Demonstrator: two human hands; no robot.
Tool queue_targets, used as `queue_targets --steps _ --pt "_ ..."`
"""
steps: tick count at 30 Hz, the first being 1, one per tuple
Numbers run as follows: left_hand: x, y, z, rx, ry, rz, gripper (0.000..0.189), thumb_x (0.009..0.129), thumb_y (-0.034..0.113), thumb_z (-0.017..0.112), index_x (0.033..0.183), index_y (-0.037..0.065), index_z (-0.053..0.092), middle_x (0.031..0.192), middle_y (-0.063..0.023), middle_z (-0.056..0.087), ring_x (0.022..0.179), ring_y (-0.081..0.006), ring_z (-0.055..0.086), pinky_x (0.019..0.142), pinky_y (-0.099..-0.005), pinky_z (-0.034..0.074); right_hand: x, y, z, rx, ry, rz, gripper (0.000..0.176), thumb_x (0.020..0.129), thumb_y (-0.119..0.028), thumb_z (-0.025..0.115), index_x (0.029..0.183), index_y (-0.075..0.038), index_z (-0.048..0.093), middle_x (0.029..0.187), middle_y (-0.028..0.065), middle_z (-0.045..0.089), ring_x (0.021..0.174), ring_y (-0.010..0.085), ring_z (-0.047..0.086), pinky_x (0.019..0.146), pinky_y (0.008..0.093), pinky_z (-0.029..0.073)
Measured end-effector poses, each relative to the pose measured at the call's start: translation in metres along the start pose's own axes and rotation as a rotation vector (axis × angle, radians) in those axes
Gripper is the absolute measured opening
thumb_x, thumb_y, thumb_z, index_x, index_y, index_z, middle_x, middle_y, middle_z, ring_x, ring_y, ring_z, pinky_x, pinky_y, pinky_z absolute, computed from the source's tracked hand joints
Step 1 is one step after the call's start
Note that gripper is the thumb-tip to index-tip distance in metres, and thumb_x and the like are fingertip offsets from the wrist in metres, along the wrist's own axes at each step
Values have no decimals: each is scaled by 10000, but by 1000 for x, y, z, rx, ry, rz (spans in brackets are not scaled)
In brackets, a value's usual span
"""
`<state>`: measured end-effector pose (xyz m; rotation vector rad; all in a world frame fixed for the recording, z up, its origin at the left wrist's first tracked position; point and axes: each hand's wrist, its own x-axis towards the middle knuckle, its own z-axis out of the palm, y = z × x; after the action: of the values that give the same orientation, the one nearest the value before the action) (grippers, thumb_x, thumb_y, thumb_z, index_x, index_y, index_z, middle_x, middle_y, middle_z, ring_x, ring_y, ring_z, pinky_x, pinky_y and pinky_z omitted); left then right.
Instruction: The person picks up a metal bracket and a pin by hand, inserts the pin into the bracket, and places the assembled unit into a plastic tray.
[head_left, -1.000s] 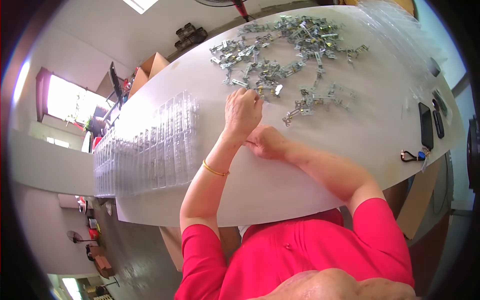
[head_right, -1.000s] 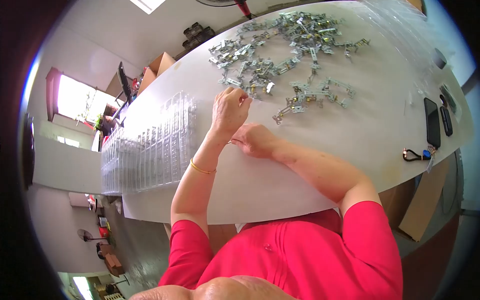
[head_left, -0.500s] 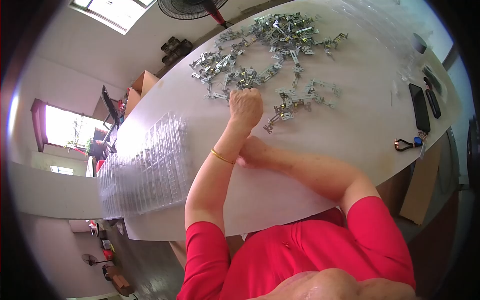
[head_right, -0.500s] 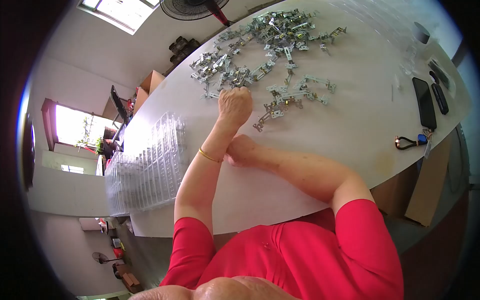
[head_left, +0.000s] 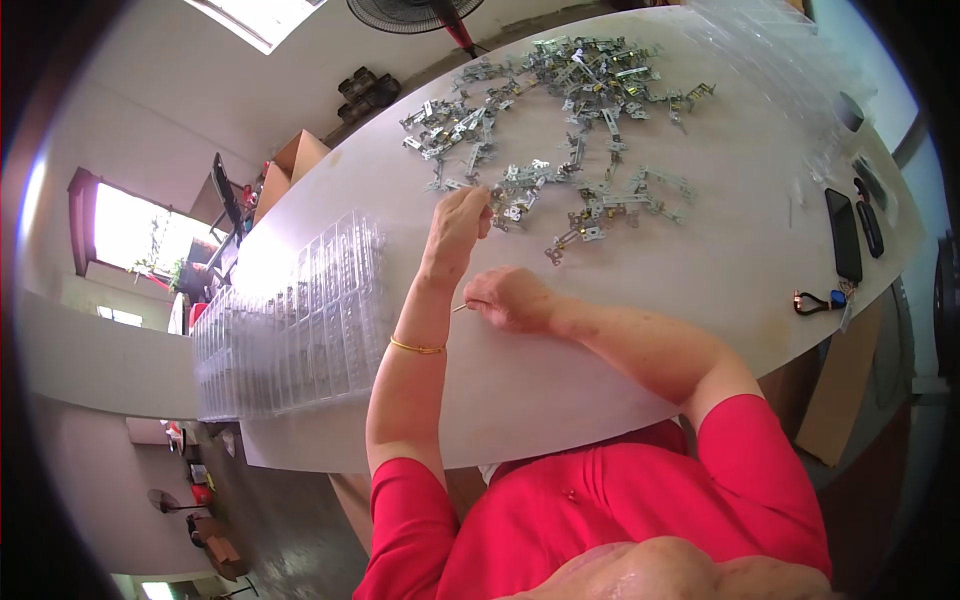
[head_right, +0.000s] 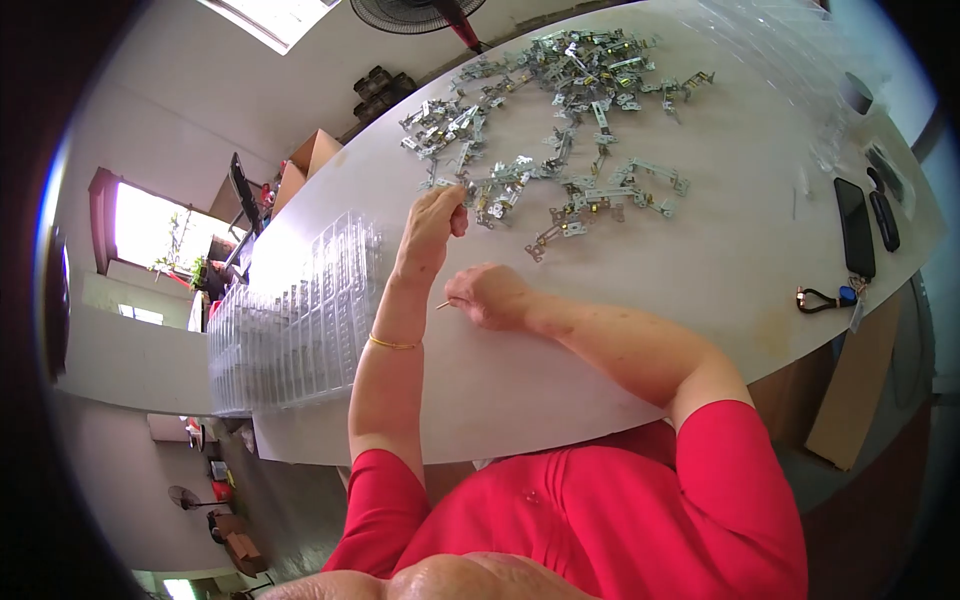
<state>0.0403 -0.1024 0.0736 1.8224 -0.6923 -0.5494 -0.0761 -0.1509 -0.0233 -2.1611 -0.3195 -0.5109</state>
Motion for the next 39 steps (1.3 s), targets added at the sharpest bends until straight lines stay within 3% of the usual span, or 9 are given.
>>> queue_targets --steps 4,10,17,19,22,25,32,34,39 --pt "-15 -7 -5 -460 -28 -107 238 949 182 576 781 16 553 654 -41 494 611 -156 474 582 -309 405 -2 -3 -1 7 5 1 73 909 -177 606 901 -106 619 895 84 627 895 316 617 783 441 489" --pt "-18 -16 -9 -796 -77 -10 223 980 167 569 795 44 547 651 -50 508 576 -175 493 569 -331 435 -1 0 1 -53 5 -72 61 901 -168 614 917 -111 628 882 86 619 889 316 616 782 444 490" --pt "-16 -22 -10 -657 -73 -189 252 993 175 544 774 51 524 639 -44 488 594 -180 485 598 -338 428 -3 0 0 -44 -9 -54 65 907 -164 604 922 -105 628 915 93 634 914 318 617 813 442 491" --pt "-11 -33 -16 -992 -200 -149 252 988 171 555 769 50 529 630 -50 496 581 -186 474 599 -344 418 -2 -3 -1 -63 -34 -23 77 910 -170 600 926 -101 630 934 100 643 933 320 619 826 444 491" --pt "-10 -38 -12 -1056 -75 -234 256 994 168 540 763 59 520 627 -48 485 579 -187 448 590 -343 399 -1 -6 -4 -104 -77 0 88 912 -178 596 928 -101 635 943 103 646 940 323 617 829 447 490" --pt "-17 -31 -1 -740 -86 -300 266 1003 167 519 759 61 513 629 -45 477 599 -184 440 607 -339 392 4 -9 -10 -131 -225 77 95 914 -179 591 938 -104 644 955 105 654 940 321 621 829 450 490" --pt "-14 -29 -5 -997 -159 -160 281 1007 181 517 758 50 519 633 -57 502 583 -193 464 606 -347 413 -1 -3 -2 -75 -47 -39 105 912 -171 587 938 -104 664 956 110 666 930 324 630 809 464 488" --pt "-20 -27 -1 -785 -110 -133 275 1008 186 517 766 56 516 629 -47 490 583 -184 457 605 -349 407 0 -4 -3 -52 -44 -41 97 908 -168 592 923 -102 662 932 104 657 922 328 627 808 460 487" --pt "-31 -32 -9 -758 -107 -209 274 1010 192 516 771 56 517 626 -44 488 588 -174 456 610 -342 404 0 -9 -7 -115 -89 3 82 903 -167 601 914 -108 657 904 103 645 914 329 627 798 458 492"
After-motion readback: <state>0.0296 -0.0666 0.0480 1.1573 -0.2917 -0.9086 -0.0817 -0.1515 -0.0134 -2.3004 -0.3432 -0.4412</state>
